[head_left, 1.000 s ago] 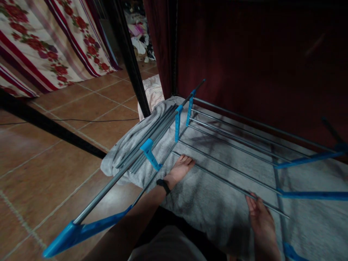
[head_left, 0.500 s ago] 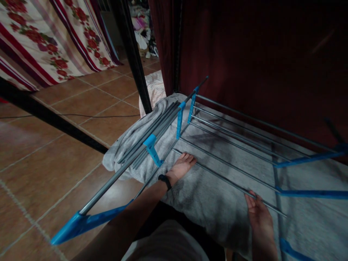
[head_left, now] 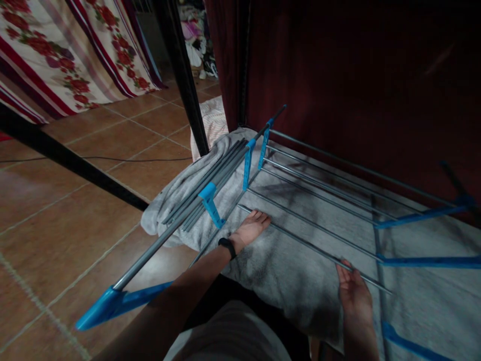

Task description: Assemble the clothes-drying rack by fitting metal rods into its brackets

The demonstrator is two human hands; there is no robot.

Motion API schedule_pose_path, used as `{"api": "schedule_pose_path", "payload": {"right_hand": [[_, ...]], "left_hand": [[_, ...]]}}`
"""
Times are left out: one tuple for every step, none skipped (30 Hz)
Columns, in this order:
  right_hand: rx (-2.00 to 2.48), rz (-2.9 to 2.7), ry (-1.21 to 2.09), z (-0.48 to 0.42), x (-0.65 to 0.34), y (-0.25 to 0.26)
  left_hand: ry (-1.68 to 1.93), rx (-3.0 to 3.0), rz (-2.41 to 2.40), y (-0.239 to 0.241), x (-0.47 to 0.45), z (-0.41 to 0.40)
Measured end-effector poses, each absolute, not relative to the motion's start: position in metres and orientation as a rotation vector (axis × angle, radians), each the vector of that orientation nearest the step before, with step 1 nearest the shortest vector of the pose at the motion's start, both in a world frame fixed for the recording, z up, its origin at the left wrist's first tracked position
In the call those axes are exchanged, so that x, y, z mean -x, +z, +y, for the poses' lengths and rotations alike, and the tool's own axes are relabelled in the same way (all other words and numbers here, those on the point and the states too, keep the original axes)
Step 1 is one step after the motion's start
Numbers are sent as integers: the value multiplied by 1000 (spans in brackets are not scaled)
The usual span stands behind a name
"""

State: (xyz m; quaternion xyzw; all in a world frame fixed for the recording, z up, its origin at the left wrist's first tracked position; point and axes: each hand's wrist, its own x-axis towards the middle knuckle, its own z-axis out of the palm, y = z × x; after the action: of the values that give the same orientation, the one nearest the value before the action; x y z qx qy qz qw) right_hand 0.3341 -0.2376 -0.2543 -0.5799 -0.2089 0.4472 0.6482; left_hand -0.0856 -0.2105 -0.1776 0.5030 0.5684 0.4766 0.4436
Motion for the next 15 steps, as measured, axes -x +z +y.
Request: {"api": "schedule_pose_path", "payload": {"right_hand": [[1316,-481,1020,-238,-334,-254],[1318,-483,1021,-238,-333,-253],[1323,-479,1022,-238,-332,-252],[1328,-473,1019,-238,-332,-252],[1330,-470,1018,-238,-331,-252],[1329,-468,1015,-238,-331,-251],[1330,-468,1012,-238,-330,-251],[1332,-473,1010,-238,-330,-251],[1335,-483,1009,-238,-330,-252],[1344,-491,1005,-239,-331,-252],[1357,-492,1005,-239,-331,-253],[1370,-483,1007,-238,-332,-253],[1380,-467,1010,-238,-334,-254],[1384,-447,1017,-237,-335,-255],[1384,-422,1023,-236,-336,-256]], "left_hand": [[1184,-1249,1410,-178,86,-211],[1184,-1252,1409,-179,85,-211],[1182,-1258,1408,-179,85,-211],[1177,-1266,1406,-180,85,-210],[1170,-1275,1404,-181,85,-210],[1163,-1284,1402,-181,85,-210],[1155,-1293,1399,-181,85,-210],[1148,-1301,1397,-181,85,-210],[1141,-1307,1394,-181,85,-210],[1132,-1318,1390,-181,86,-211],[1116,-1339,1386,-182,86,-211],[1094,-1373,1383,-182,86,-212],[1068,-1417,1381,-182,87,-212],[1039,-1468,1381,-182,87,-212],[1008,-1520,1382,-183,88,-213]]}}
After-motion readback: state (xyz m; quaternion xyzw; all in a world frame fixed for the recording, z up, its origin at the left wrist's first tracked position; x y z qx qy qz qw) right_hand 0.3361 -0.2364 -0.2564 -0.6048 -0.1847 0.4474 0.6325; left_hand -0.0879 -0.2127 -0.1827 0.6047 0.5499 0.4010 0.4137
